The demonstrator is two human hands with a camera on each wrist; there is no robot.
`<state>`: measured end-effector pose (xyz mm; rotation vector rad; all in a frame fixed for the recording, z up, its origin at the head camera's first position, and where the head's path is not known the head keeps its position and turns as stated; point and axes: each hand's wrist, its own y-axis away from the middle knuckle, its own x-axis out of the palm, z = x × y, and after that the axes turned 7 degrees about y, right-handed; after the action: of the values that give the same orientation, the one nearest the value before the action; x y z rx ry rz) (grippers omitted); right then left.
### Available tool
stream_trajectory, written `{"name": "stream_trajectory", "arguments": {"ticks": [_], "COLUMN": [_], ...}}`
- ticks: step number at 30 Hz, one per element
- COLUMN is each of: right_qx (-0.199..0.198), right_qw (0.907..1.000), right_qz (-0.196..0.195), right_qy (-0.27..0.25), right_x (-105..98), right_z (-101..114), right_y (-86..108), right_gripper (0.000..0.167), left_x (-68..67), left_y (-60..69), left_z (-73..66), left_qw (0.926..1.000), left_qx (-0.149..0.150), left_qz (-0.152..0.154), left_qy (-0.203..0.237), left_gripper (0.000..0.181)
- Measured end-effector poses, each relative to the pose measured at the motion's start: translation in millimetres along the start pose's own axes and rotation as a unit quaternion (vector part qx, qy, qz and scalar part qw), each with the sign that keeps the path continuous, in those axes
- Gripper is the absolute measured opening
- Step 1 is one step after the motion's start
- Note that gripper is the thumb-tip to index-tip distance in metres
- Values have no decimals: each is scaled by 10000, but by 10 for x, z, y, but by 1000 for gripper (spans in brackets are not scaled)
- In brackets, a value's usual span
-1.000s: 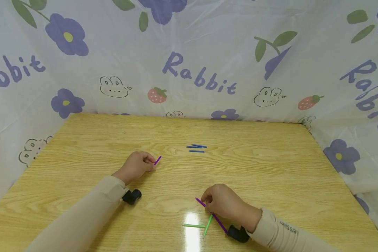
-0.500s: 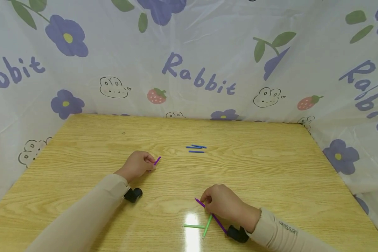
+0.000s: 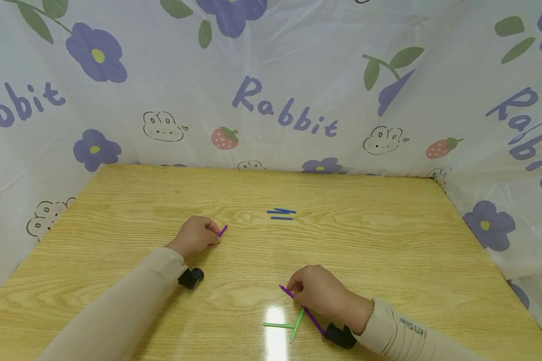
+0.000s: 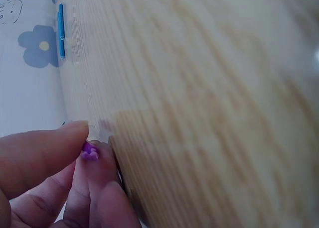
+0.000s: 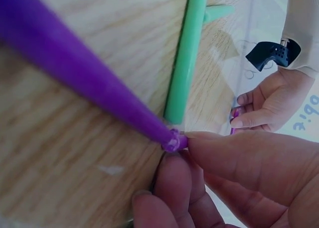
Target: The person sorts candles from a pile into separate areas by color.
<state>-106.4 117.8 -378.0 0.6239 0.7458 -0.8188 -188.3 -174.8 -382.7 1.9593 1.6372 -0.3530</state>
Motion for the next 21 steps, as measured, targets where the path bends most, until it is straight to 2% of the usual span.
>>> {"name": "stream_trajectory", "arguments": {"ticks": [9,21], "right_qx": [-67,-11], "right_qw": [9999,10000], "right_qz": [-15,26], "right_qy": [86,28], "right_x": [-11,0], "right_z": [2,17], "right_y": [-2,-9], "right_gripper": [23,24], "left_x": [2,21], "left_y": [29,-5], "left_z": [-13,4], "left_qw": [9994,9959], "left_qx": [53,207], "left_qz": [-32,-103], "left_qy": [-341,-877], "left_gripper": [8,5]}}
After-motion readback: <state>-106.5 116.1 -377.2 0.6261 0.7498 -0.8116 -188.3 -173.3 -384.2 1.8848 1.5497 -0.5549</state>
